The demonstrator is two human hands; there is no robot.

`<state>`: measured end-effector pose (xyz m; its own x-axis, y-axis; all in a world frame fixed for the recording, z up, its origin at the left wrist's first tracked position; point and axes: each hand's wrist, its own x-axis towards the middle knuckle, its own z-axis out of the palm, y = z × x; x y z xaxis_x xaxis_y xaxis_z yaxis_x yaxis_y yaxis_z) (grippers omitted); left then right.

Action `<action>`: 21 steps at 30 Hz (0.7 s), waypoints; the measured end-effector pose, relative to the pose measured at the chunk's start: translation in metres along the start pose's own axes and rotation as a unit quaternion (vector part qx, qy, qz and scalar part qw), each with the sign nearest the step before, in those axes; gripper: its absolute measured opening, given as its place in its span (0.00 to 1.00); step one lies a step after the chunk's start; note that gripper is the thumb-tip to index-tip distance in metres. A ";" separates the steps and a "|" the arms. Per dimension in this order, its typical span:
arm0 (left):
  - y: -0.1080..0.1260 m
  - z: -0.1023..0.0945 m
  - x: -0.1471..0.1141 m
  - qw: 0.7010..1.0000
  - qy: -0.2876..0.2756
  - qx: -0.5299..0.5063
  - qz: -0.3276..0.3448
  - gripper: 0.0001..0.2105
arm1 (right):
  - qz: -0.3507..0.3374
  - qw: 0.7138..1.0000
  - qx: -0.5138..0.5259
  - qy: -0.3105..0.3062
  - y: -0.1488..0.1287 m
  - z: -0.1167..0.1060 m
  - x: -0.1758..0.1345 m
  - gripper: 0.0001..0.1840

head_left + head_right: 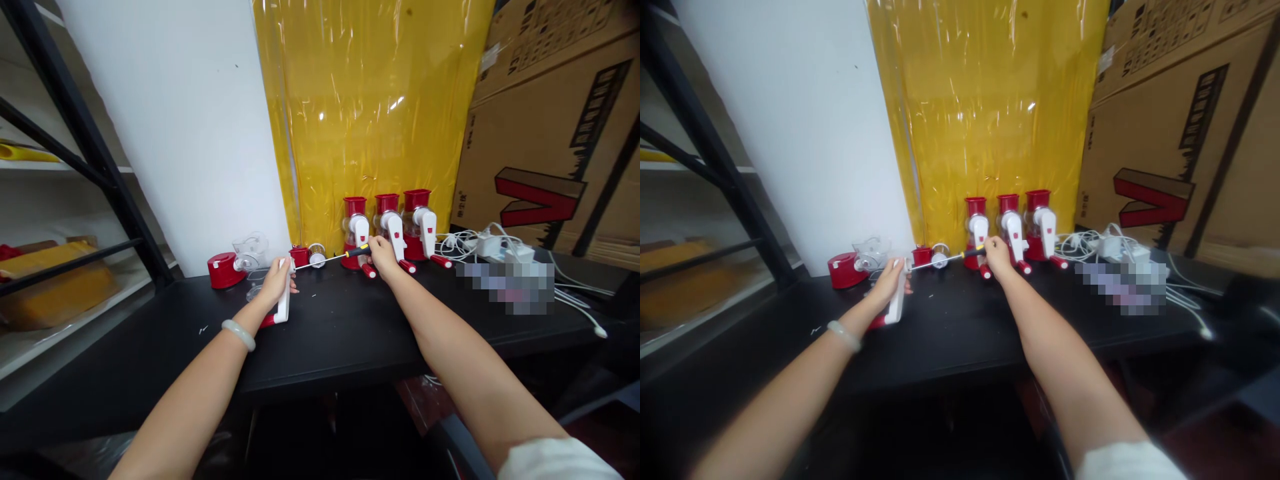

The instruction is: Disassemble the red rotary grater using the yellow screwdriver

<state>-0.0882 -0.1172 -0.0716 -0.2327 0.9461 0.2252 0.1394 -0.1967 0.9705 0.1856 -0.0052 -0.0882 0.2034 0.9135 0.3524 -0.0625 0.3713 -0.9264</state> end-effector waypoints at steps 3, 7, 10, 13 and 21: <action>-0.001 0.001 0.000 1.000 -0.006 -0.001 0.003 0.11 | 0.001 1.000 0.013 0.006 0.000 0.001 0.000 0.17; 0.000 0.001 0.000 1.000 -0.013 -0.002 0.001 0.09 | 0.003 1.000 0.015 0.023 -0.001 0.000 0.001 0.15; 0.002 0.001 0.001 1.000 -0.002 -0.009 -0.004 0.08 | 0.004 0.998 0.030 0.052 -0.004 -0.002 0.002 0.14; 0.003 0.000 0.001 1.000 0.013 -0.009 -0.015 0.07 | 0.012 0.997 0.050 0.064 -0.005 -0.005 0.004 0.12; 0.003 0.000 -0.002 1.000 0.008 -0.005 -0.010 0.11 | 0.016 0.997 0.044 0.063 -0.004 -0.005 0.004 0.10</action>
<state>-0.0874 -0.1197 -0.0687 -0.2503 0.9457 0.2075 0.1249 -0.1810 0.9755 0.1912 -0.0042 -0.0834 0.3212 0.8989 0.2979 -0.1561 0.3605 -0.9196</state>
